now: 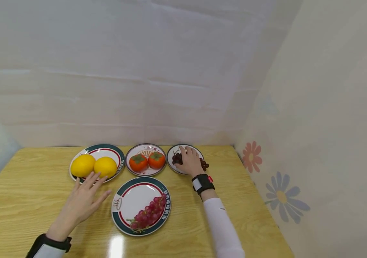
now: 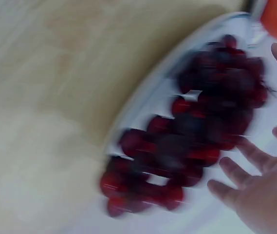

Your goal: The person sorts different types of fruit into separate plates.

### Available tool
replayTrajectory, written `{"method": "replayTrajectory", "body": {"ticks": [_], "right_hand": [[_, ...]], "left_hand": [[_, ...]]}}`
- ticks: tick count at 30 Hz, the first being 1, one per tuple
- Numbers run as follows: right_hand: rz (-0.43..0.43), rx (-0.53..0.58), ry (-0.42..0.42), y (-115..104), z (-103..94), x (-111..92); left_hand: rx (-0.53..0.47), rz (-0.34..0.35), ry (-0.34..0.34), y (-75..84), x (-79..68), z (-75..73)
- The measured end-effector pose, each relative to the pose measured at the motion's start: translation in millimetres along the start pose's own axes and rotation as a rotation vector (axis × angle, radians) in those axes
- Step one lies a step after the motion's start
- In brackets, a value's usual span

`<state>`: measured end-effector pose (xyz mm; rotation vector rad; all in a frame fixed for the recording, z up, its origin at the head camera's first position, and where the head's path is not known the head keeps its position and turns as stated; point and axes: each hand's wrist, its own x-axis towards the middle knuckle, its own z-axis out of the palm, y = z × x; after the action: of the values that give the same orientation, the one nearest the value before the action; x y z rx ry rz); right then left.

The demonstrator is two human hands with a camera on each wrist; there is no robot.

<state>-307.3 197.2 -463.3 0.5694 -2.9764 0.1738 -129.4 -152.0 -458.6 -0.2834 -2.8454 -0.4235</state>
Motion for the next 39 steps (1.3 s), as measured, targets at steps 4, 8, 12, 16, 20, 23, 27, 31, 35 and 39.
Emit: {"method": "replayTrajectory", "body": {"ticks": [4,8,12,16,20,23,27,31,35,39], "right_hand": [[-0.199,0.049,0.014,-29,-20.2,-18],[-0.385,0.052,-0.066,-61,-32.2,-43],[-0.541,0.056,-0.191,-87,-32.8,-67],[-0.713,0.051,-0.316,-101,-21.1,-84],[-0.781,0.068,-0.435,-105,-6.3,-93],[-0.793,0.069,-0.457,-106,1.1,-96],[-0.807,0.043,-0.428,-108,5.0,-95],[-0.813,0.023,-0.383,-108,8.5,-92],[-0.774,0.039,-0.288,-101,9.3,-84],[-0.623,0.092,-0.18,-85,-3.5,-72]], "left_hand": [[0.0,0.001,-0.004,1.4,-0.1,0.3],[-0.001,0.002,-0.007,3.4,0.2,-0.2],[-0.001,0.0,-0.012,4.3,0.5,-1.7],[0.0,0.001,-0.015,4.6,0.9,-2.6],[0.001,-0.001,-0.012,3.8,1.1,-2.4],[0.0,0.001,-0.015,3.6,0.9,-2.3],[0.002,0.002,-0.021,3.6,0.4,-3.1],[0.005,0.001,-0.018,3.3,0.2,-3.2],[0.001,0.0,-0.01,2.3,0.1,-3.0],[-0.001,0.0,-0.006,1.1,-0.2,-2.7]]}}
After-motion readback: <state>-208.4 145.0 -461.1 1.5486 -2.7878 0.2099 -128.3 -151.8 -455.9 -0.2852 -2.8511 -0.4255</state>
